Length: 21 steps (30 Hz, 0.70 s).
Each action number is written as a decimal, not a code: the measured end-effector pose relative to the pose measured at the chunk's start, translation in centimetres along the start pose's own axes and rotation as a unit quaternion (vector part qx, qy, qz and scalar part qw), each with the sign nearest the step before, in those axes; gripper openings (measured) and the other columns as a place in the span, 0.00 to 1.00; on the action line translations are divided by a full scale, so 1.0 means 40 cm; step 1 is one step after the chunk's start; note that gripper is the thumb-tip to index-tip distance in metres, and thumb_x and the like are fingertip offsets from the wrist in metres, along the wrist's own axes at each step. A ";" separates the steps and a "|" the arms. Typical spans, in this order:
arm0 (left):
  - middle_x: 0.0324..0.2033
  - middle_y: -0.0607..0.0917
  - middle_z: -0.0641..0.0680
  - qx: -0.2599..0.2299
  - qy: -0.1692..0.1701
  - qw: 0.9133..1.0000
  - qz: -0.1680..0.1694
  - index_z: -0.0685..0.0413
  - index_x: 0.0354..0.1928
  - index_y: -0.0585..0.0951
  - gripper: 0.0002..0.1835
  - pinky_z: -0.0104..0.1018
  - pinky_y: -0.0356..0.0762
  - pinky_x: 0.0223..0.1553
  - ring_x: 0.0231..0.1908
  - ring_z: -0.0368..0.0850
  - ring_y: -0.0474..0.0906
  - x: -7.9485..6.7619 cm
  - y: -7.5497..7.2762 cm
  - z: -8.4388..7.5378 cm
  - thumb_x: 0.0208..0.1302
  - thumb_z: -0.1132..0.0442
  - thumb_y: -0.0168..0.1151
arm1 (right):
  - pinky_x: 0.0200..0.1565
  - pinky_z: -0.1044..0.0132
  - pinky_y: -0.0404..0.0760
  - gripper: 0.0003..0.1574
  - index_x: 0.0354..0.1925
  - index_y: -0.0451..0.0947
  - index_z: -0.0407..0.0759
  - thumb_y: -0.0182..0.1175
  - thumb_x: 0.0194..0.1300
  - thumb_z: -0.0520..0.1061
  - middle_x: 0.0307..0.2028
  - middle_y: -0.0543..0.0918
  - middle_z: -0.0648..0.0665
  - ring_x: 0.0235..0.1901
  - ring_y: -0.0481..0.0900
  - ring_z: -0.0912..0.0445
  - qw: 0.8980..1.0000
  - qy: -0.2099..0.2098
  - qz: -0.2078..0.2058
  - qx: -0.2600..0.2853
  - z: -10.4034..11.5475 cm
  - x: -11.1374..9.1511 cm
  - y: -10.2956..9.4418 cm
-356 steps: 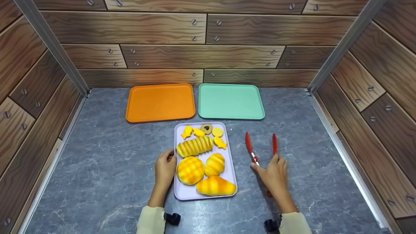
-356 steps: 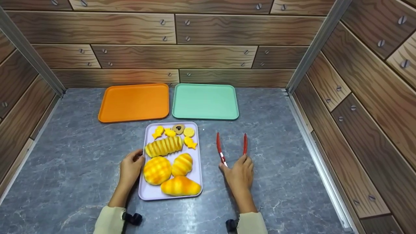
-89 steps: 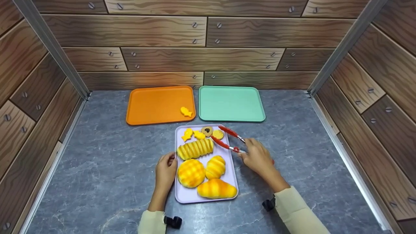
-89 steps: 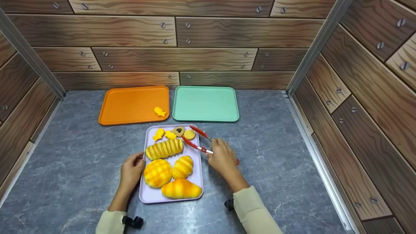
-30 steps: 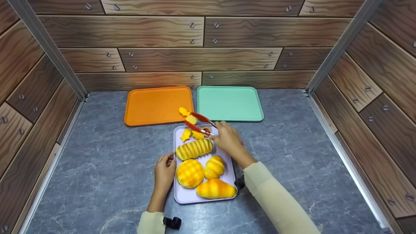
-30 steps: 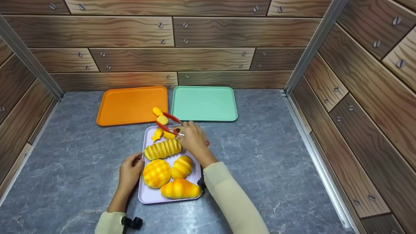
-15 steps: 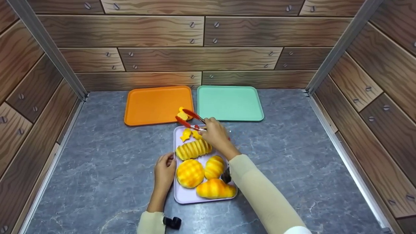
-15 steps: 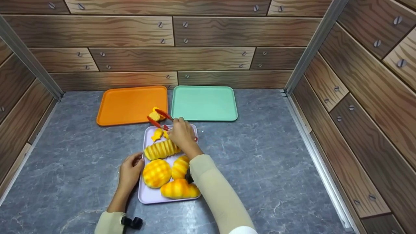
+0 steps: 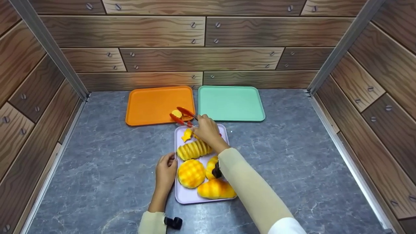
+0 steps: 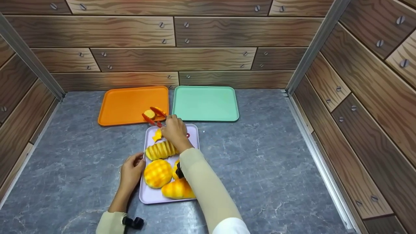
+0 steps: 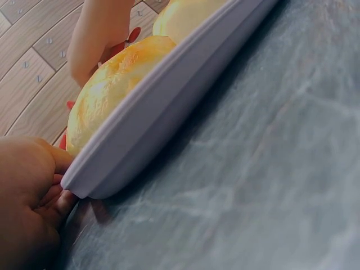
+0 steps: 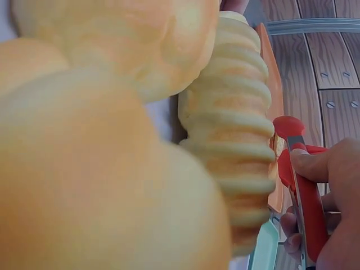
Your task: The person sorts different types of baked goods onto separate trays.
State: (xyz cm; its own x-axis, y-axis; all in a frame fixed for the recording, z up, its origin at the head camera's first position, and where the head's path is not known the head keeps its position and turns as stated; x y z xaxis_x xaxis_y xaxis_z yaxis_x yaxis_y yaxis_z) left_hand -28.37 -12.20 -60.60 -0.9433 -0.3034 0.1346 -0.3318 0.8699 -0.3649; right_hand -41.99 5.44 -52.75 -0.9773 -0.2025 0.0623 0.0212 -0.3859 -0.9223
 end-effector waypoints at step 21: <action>0.38 0.84 0.57 -0.007 0.013 1.000 -0.007 0.64 0.51 0.85 0.14 0.36 0.79 0.42 0.37 0.45 0.79 0.002 -0.006 -0.007 0.65 0.71 0.61 | 0.59 0.51 0.77 0.40 0.69 0.70 0.38 0.66 0.66 0.57 0.59 0.78 0.39 0.55 0.79 0.43 1.000 -0.005 -0.001 0.005 0.050 0.030 0.009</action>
State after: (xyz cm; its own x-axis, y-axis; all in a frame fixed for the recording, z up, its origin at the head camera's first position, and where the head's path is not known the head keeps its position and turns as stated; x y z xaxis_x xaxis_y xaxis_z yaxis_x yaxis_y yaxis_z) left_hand -28.37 -12.33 -60.23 -0.9380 -0.3057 0.1634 -0.3448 0.8709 -0.3501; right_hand -42.75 3.26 -52.25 -0.9753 -0.2103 0.0674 0.0215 -0.3945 -0.9186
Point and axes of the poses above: each hand's wrist, its own x-axis towards the middle knuckle, its own y-axis out of the palm, z = x × y, the point moved 10 cm from there along x, towards the middle knuckle
